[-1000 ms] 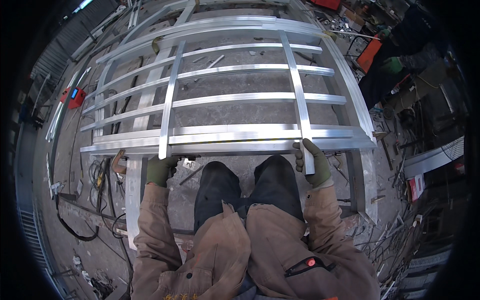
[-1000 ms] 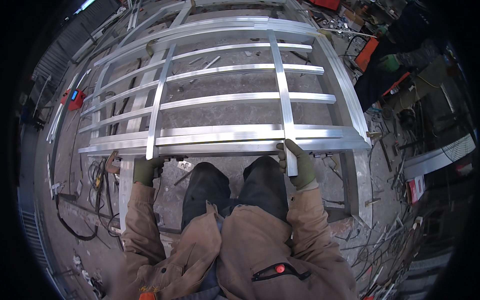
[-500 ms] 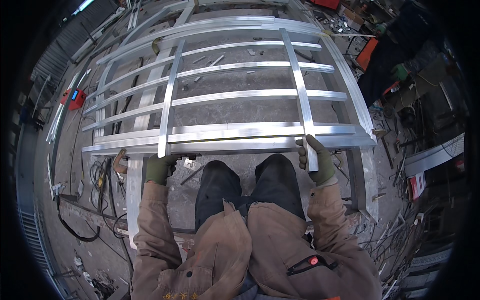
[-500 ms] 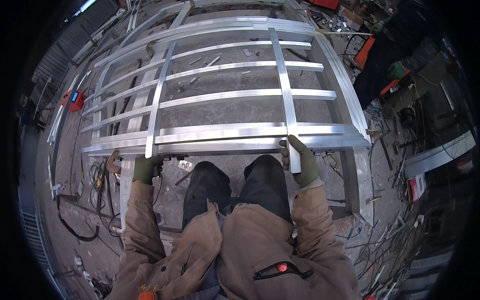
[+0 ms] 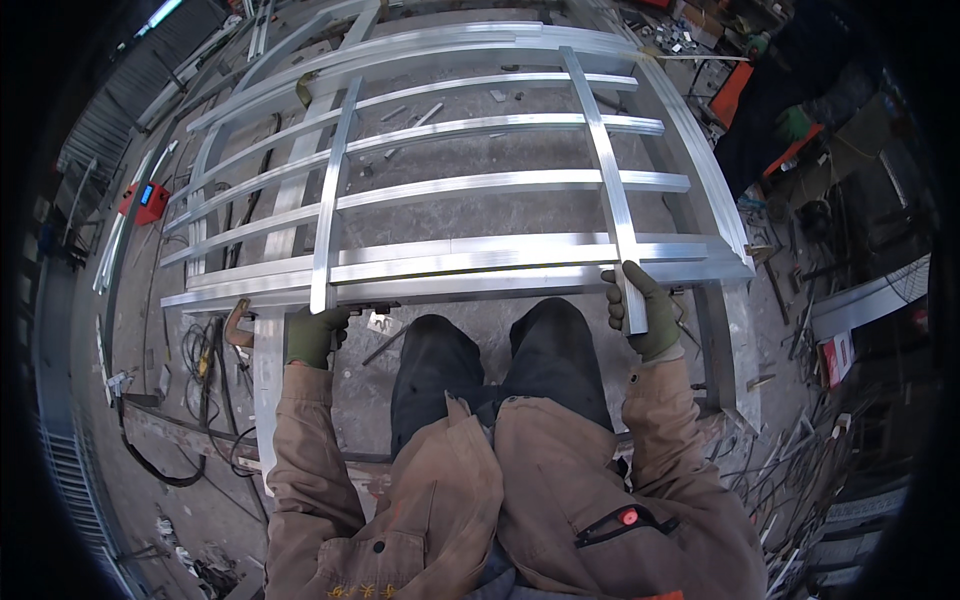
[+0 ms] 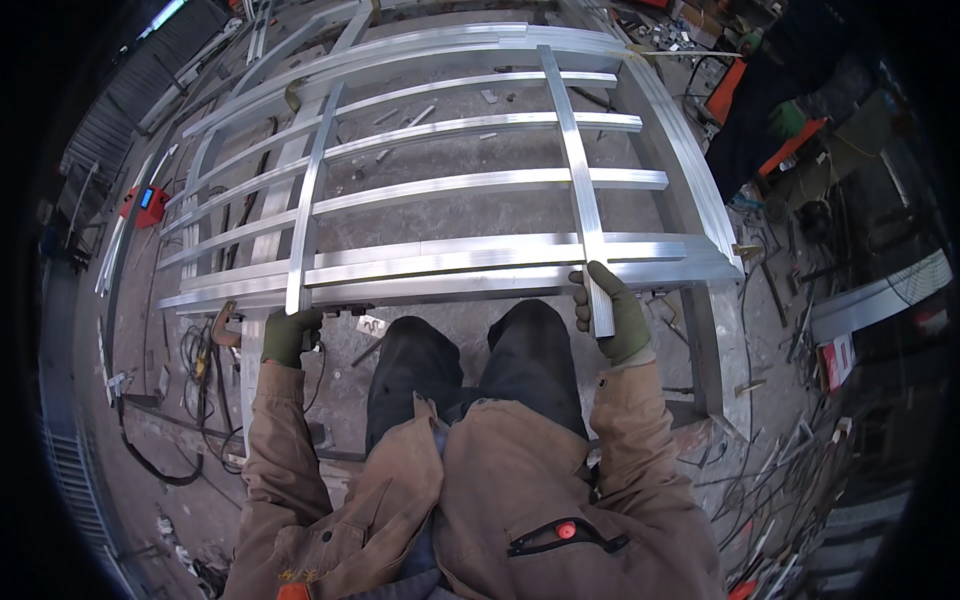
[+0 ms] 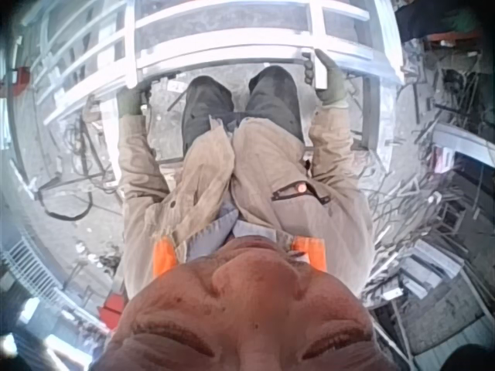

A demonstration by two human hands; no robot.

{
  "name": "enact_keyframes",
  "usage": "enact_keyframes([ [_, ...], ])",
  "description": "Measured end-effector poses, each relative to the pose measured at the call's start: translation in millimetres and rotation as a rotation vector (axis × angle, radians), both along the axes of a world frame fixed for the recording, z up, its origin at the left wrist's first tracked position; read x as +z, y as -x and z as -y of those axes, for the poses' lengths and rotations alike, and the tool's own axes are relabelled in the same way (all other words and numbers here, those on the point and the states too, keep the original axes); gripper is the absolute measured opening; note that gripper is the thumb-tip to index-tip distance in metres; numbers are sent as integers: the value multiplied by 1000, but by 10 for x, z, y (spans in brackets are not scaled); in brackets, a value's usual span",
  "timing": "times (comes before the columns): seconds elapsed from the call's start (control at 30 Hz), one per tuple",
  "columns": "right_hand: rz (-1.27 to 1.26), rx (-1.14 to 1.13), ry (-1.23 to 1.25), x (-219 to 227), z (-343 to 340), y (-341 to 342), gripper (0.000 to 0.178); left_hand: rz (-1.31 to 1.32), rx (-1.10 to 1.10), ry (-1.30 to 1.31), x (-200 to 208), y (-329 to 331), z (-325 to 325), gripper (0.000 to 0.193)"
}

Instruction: The person assembles a metal frame by placing and aligning metal bars on a larger frame structure. They adjust the bars to fit into place and occasionally use a measuring tape to check dimensions.

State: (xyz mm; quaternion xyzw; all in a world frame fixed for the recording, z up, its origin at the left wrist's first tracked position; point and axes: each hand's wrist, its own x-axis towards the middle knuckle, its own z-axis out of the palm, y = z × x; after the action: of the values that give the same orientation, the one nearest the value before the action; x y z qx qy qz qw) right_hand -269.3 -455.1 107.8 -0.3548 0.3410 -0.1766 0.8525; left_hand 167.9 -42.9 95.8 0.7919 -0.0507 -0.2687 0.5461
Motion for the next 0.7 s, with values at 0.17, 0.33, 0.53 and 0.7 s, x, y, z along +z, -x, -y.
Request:
enact_keyframes([
  [0.17,-57,-27,34,36,-7,31,52,7,-9,-14,19,-5,-10,21],
  [0.33,-41,-16,34,29,-6,52,53,-2,19,15,-2,12,3,20],
  [0.53,-49,18,37,112,106,165,56,-27,-16,43,-1,-13,-34,20],
  [0.7,-51,-9,52,74,81,145,53,-23,3,13,-9,4,20,19],
])
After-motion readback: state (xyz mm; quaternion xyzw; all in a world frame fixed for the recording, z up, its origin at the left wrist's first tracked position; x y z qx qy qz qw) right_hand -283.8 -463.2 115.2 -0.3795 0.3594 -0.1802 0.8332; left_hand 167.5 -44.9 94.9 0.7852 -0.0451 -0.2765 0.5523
